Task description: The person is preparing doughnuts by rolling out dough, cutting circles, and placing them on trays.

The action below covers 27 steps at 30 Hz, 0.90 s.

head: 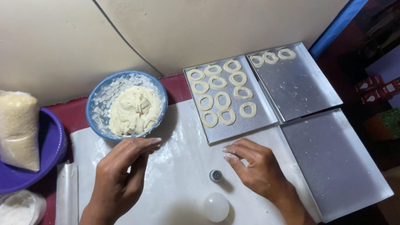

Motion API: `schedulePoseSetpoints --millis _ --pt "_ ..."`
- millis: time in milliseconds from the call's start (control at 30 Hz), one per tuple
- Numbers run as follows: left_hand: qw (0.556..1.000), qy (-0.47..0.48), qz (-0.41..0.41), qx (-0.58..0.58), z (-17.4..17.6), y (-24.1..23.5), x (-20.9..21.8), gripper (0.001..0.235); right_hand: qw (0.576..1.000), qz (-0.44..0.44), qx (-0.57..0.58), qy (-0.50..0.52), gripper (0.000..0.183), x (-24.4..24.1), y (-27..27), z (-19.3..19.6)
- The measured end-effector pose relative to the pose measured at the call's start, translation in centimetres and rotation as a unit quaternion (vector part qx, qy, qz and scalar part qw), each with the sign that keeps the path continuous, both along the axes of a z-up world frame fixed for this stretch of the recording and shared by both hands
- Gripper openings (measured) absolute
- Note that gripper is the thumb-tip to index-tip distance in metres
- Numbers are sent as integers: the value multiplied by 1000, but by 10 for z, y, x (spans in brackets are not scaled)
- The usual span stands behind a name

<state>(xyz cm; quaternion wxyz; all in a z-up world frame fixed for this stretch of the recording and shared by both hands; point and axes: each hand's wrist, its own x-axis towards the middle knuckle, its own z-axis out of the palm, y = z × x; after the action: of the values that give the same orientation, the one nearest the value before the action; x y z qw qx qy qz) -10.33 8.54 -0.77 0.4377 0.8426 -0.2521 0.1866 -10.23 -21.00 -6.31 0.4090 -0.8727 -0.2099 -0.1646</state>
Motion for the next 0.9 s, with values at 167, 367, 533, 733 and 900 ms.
schedulePoseSetpoints --millis 167,367,533,733,900 --pt "991 91 84 -57 -33 53 -56 26 997 31 30 61 12 -48 56 -19" --pt "966 157 199 -56 -98 108 -114 24 992 69 39 95 13 -77 101 -54" --pt "945 171 263 -94 -129 129 -165 23 991 45 44 116 13 -96 122 -72" --pt "939 157 303 40 -183 135 -192 32 983 69 -4 172 13 -111 162 -102" --pt "926 191 270 182 -198 118 -172 73 977 156 -67 126 13 -114 204 -121"
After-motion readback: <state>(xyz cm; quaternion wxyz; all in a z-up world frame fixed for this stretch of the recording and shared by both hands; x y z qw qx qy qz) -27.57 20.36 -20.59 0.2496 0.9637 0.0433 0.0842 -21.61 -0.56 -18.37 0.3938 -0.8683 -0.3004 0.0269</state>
